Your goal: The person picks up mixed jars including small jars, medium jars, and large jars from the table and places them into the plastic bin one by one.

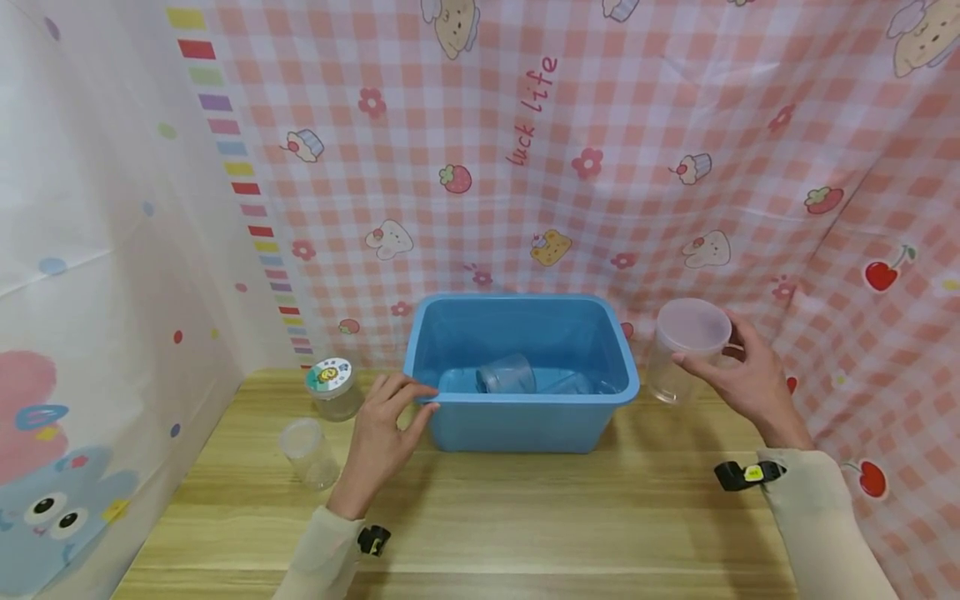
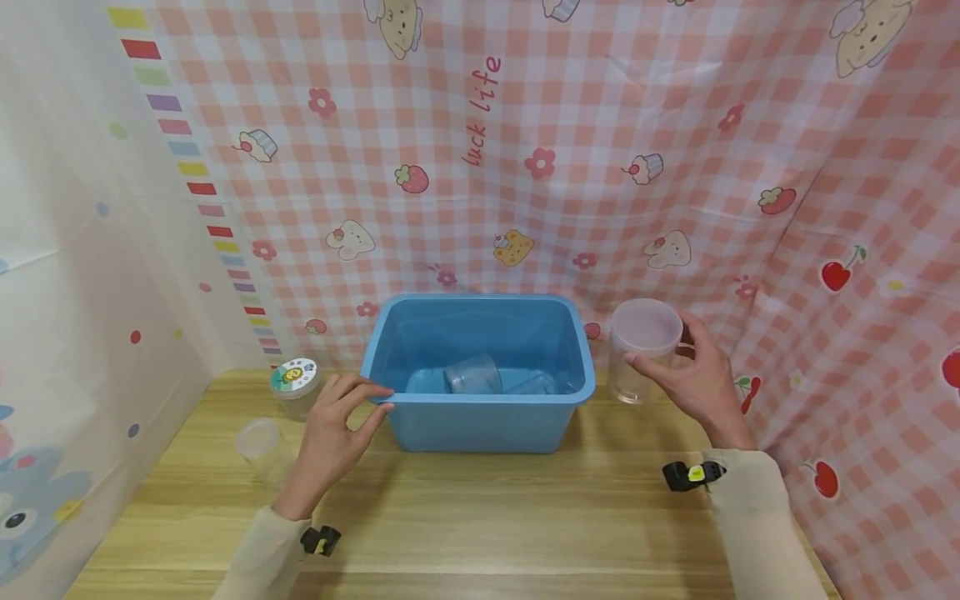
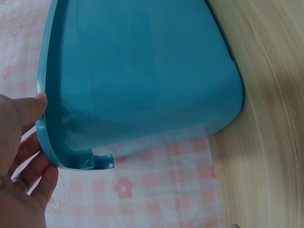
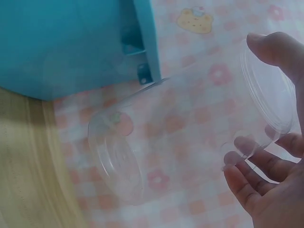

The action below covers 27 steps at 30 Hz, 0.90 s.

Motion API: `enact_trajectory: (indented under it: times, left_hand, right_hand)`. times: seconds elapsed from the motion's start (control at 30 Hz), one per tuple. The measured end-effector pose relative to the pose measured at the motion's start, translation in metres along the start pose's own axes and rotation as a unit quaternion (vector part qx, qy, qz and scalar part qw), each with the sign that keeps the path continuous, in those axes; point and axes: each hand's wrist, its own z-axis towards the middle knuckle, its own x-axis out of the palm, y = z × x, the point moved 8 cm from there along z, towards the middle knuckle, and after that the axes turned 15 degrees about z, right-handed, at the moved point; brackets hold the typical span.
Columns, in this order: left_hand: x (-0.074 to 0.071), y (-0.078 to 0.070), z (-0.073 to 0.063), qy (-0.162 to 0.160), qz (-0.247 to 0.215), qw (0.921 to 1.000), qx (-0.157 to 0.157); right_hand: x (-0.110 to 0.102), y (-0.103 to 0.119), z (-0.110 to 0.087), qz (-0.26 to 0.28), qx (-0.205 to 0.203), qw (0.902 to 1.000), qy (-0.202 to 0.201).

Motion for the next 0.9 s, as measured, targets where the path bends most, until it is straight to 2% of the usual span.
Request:
enact_trajectory:
  times: [0.43, 0.9]
  left_hand:
    - [-0.002, -0.002, 0.001, -0.008, -0.002, 1.0, 0.005]
    - [-0.002, -0.002, 0.001, -0.005, -0.001, 1.0, 0.0]
  right_hand:
    - [0.001, 0.034, -0.002, -0.012, -0.052, 0.9985, -0.016]
    - [0.012, 0.076, -0.004, -0.021, -0.156, 0.9875, -0.012]
